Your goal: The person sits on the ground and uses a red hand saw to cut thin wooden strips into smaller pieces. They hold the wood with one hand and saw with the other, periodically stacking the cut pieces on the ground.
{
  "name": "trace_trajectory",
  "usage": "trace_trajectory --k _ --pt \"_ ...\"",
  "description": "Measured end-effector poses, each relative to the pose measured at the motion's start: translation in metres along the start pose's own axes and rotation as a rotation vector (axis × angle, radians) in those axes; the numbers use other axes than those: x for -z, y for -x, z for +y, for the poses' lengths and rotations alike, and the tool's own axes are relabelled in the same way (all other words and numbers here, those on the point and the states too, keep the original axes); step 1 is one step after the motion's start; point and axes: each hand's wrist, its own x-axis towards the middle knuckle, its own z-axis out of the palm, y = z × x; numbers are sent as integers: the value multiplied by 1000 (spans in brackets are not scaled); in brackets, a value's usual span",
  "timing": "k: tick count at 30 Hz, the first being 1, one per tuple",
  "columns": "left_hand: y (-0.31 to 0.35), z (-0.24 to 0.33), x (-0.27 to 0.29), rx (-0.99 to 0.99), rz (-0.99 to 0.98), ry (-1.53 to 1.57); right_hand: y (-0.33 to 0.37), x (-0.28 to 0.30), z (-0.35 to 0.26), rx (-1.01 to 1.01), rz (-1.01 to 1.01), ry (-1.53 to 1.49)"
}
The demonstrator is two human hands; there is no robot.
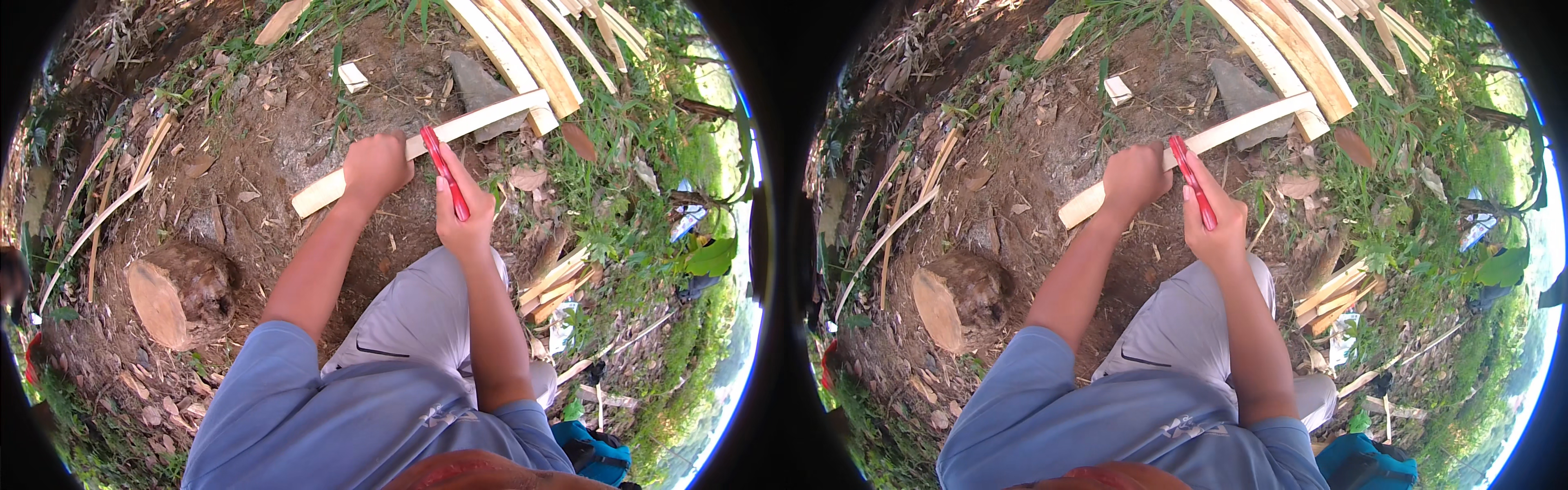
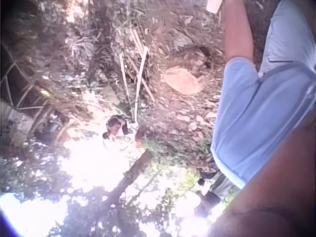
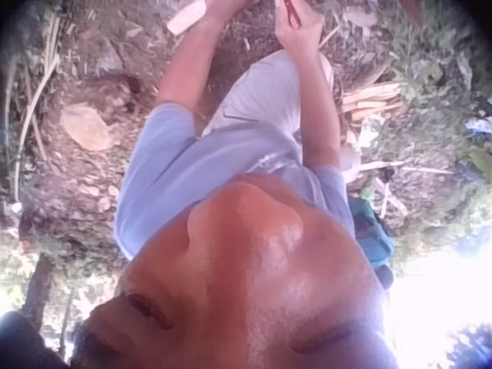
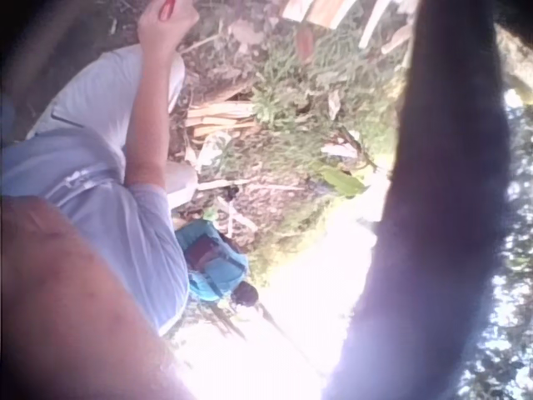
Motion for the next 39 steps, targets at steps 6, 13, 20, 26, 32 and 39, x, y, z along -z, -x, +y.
trace_trajectory --k 6,13,20,26,32,39 --pt "2 0 -2 41 -12 -36 61 49 -12 -69 -31 115" --pt "7 -3 -3 39 26 -13 186 161 -95 -168 -146 378" --pt "-3 -1 -15 0 92 13 179 170 -112 -73 -192 354" --pt "-6 -6 3 63 -1 2 70 78 -39 0 -138 189" --pt "-4 -6 1 9 18 112 8 14 -1 46 -28 71" --pt "9 -12 -1 7 85 123 23 8 16 75 -36 81"
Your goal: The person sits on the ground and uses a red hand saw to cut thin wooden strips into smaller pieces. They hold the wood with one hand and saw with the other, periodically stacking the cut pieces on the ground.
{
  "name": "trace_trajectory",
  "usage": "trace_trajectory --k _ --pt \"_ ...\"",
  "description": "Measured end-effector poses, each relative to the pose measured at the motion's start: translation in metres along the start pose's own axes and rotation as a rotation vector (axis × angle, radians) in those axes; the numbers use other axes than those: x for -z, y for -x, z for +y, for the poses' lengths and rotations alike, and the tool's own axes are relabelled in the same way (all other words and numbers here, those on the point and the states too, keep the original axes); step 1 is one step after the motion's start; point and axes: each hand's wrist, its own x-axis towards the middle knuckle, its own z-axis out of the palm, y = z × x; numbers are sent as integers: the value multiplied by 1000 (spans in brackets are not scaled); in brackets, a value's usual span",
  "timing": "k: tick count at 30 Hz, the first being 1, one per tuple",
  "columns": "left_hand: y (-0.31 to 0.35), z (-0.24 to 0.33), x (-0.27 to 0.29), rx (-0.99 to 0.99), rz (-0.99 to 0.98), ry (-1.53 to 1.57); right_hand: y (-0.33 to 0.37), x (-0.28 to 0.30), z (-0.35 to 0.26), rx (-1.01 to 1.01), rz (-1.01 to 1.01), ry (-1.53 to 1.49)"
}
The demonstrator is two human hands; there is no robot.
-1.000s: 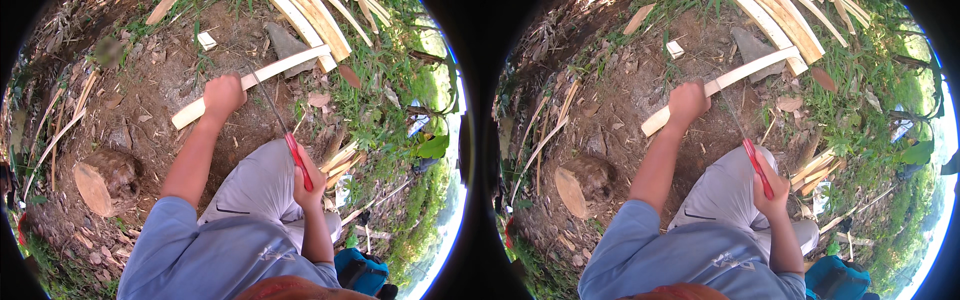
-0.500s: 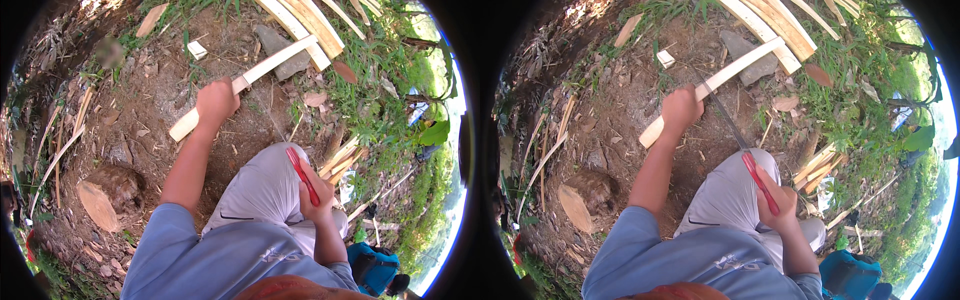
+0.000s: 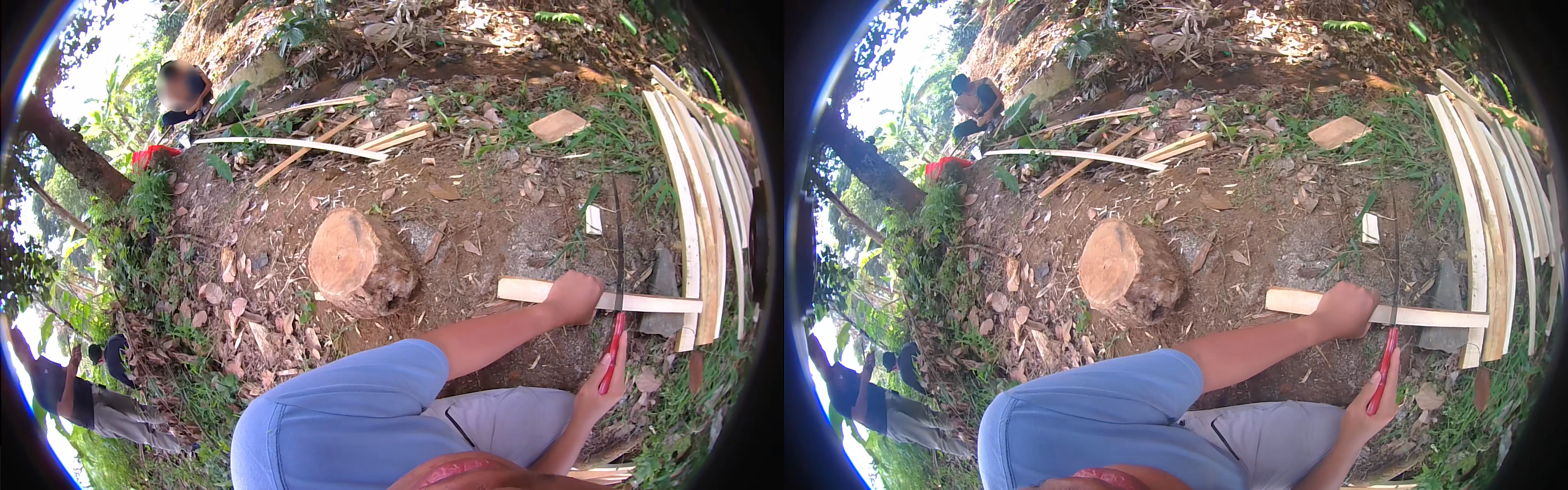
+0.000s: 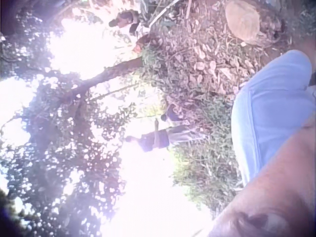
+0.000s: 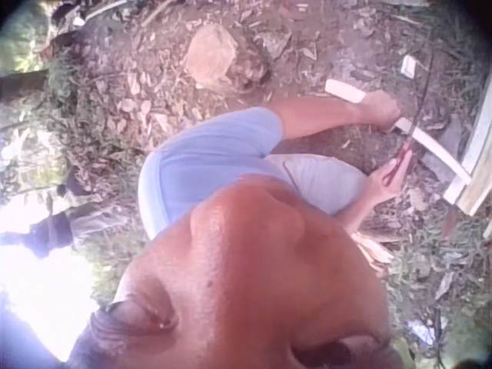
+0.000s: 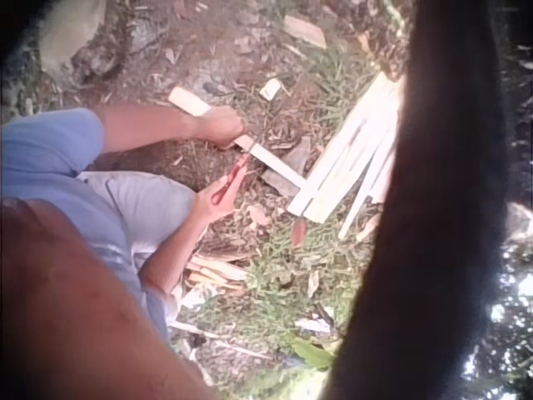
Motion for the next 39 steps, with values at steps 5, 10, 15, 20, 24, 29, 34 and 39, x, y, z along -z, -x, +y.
trace_trajectory --k 5,10,15,20,24,29,34,39 --pt "-4 4 -3 17 0 6 -1 11 0 -121 -79 -7" --pt "-6 8 0 20 -5 18 -2 9 5 -58 -51 19" --pt "-1 7 4 13 -6 2 0 6 1 -55 -52 -8" --pt "4 5 10 24 -9 6 4 2 0 -68 -50 -33" --pt "-2 8 10 19 -50 -4 4 3 -2 -86 -23 -46" --pt "-8 10 24 126 -181 -24 -3 6 -4 -102 -2 -97" --pt "-17 15 23 124 -200 -67 -6 12 -1 20 18 -63" --pt "-19 19 22 113 -255 -66 -1 16 -10 -73 -14 -56"
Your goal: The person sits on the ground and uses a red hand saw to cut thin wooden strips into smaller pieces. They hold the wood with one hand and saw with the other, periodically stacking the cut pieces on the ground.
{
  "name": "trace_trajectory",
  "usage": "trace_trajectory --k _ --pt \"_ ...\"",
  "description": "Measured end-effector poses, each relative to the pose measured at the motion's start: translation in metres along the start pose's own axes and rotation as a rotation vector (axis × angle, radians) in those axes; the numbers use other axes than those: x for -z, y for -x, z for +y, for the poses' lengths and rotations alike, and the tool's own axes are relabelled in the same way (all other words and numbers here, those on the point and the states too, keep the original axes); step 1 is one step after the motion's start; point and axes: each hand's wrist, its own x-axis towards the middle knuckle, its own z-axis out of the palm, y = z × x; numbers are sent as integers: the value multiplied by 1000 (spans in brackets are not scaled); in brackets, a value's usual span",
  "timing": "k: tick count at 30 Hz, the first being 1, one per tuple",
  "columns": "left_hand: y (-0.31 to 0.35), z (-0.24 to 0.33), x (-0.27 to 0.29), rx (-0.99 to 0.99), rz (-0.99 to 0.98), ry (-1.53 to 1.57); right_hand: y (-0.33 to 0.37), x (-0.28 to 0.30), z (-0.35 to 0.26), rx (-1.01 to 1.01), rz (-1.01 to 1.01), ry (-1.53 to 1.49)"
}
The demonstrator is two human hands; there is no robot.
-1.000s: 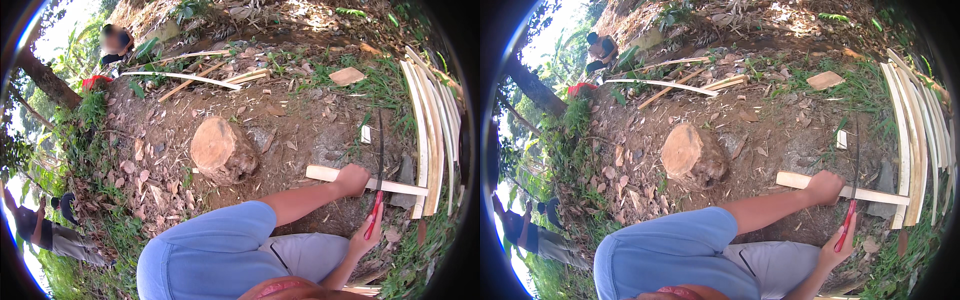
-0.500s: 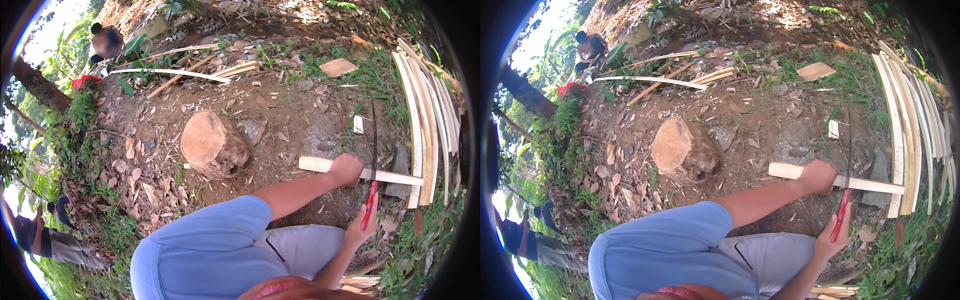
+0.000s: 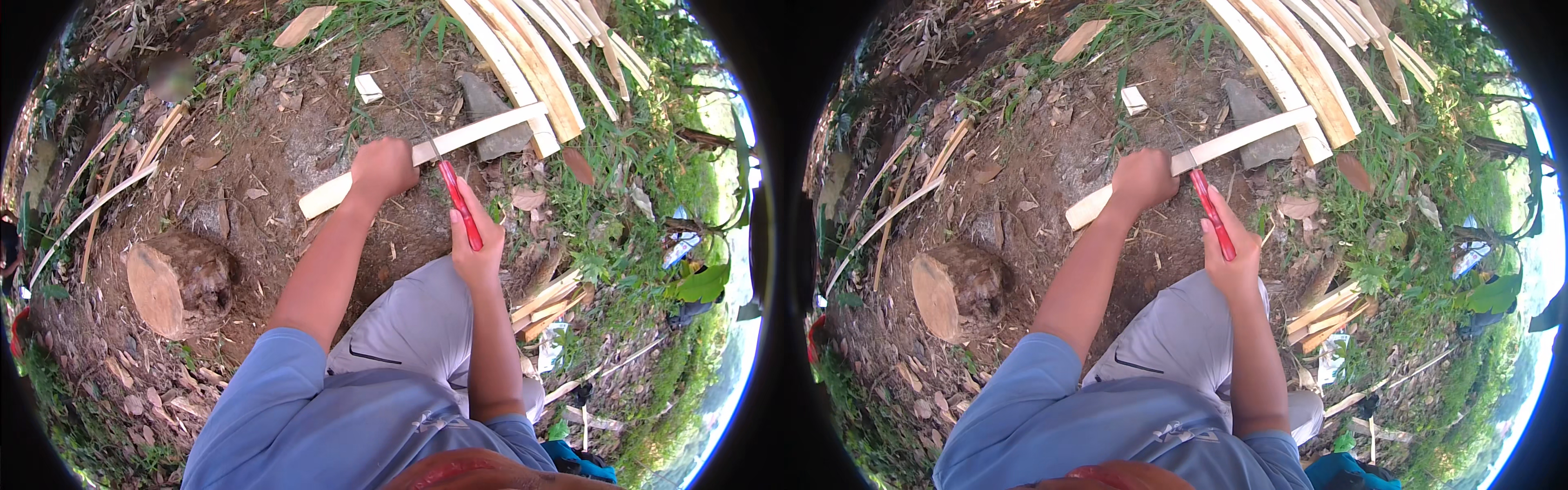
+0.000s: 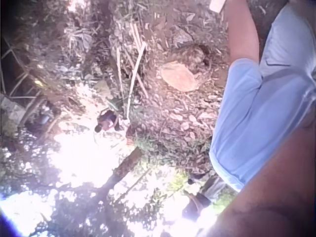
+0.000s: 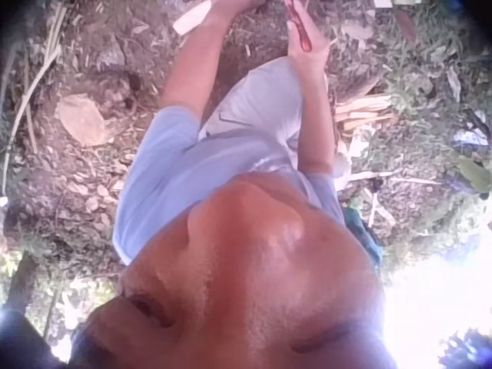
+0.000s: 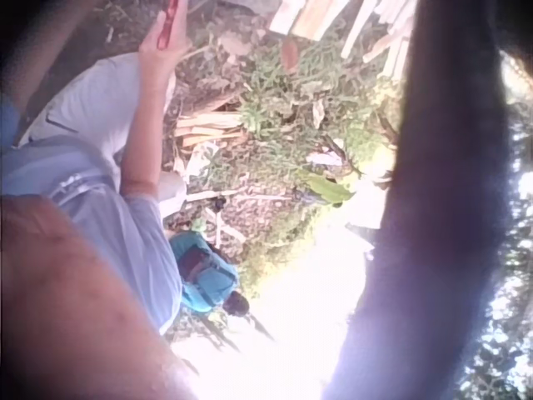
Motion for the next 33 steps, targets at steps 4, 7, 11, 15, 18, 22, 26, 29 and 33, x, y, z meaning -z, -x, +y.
trace_trajectory --k 4,7,11,15,18,22,26,29,33 --pt "2 -7 1 -18 -38 13 2 -1 -5 -36 -13 -7" --pt "2 -12 5 -18 -56 62 3 -1 -2 -103 -2 -52" --pt "-2 -10 6 -40 -57 84 4 3 12 -161 24 -80" --pt "-5 -14 8 -23 -45 101 -5 -1 12 71 80 19" --pt "-8 -15 5 -56 -30 134 -3 -2 11 24 78 -97" --pt "-8 -12 0 -71 -10 138 3 5 8 -144 -3 -187" --pt "-10 -1 -3 -85 -38 149 5 11 13 -91 34 -182" --pt "-19 -10 -2 -92 -95 240 4 6 8 -32 22 -154" --pt "-15 -7 8 -102 -86 264 5 -7 13 27 89 -82"
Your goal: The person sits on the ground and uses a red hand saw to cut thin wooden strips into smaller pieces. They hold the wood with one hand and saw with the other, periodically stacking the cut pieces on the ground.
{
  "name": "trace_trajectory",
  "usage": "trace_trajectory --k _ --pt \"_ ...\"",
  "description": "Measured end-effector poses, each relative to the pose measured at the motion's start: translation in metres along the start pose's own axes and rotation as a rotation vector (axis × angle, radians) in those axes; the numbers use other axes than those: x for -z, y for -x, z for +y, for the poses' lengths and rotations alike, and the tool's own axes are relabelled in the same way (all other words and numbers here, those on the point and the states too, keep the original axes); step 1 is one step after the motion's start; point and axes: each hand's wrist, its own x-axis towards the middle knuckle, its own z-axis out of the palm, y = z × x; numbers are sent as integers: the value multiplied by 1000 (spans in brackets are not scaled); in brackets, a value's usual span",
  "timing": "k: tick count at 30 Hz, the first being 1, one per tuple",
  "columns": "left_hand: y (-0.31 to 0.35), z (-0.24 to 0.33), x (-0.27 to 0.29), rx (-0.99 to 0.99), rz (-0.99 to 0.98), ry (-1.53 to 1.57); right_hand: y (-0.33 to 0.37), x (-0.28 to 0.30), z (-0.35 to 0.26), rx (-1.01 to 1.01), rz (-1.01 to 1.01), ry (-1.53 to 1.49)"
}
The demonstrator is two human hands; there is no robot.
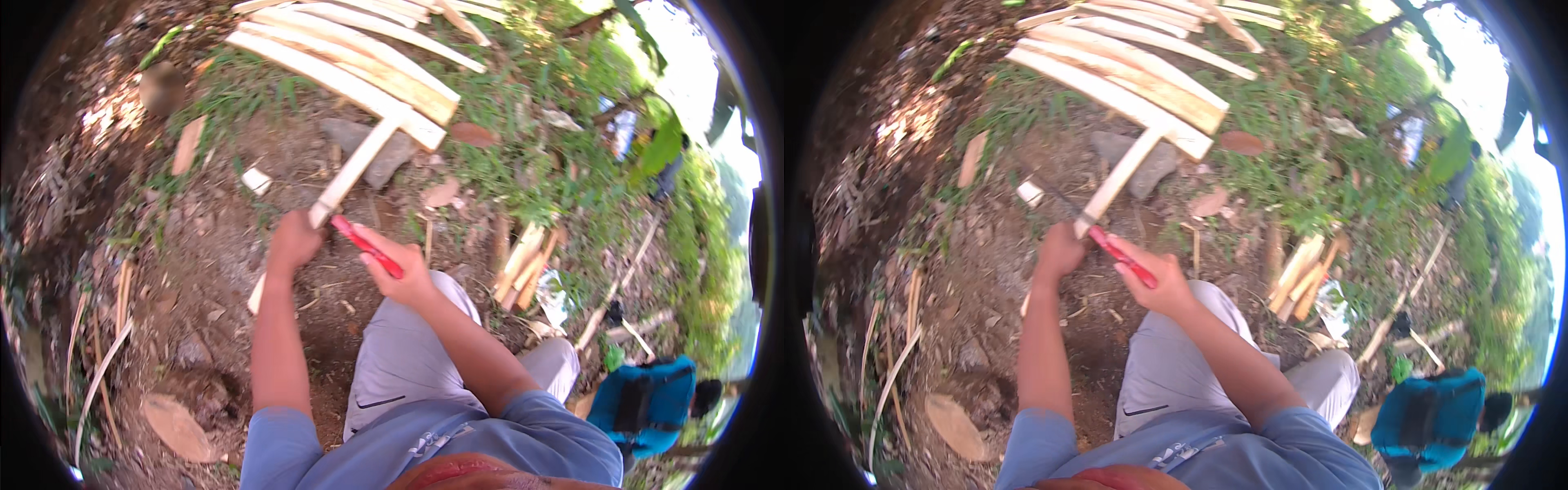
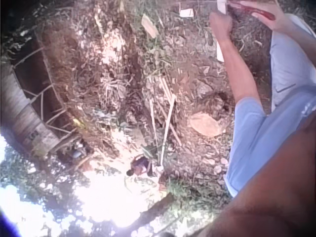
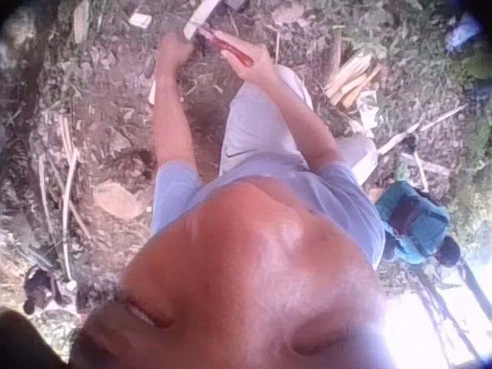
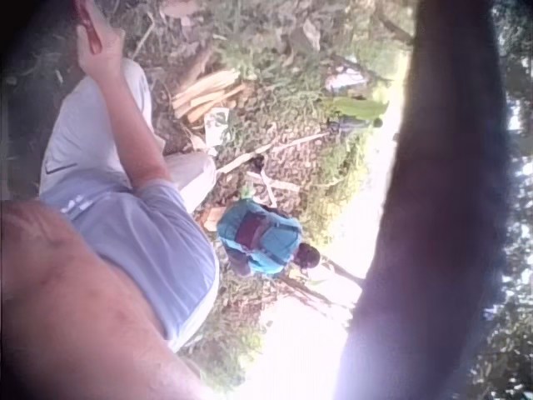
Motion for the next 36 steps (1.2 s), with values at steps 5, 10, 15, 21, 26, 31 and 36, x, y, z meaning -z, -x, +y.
trace_trajectory --k 5,10,15,21,26,31,36 --pt "18 -8 -3 57 114 -129 8 -14 17 -18 108 -72" --pt "22 -11 -9 -57 125 -179 18 -7 20 -204 55 -213" --pt "25 -12 -12 -2 152 -177 17 -5 14 -163 55 -147" --pt "25 -4 -13 6 165 -177 14 2 20 -206 5 -167" --pt "25 -7 -13 -39 199 -182 16 -3 20 -170 37 -93" --pt "30 -6 -11 -9 153 -144 17 -4 8 -153 -18 14" --pt "29 -10 -12 -24 164 -147 15 -2 10 85 -87 220"
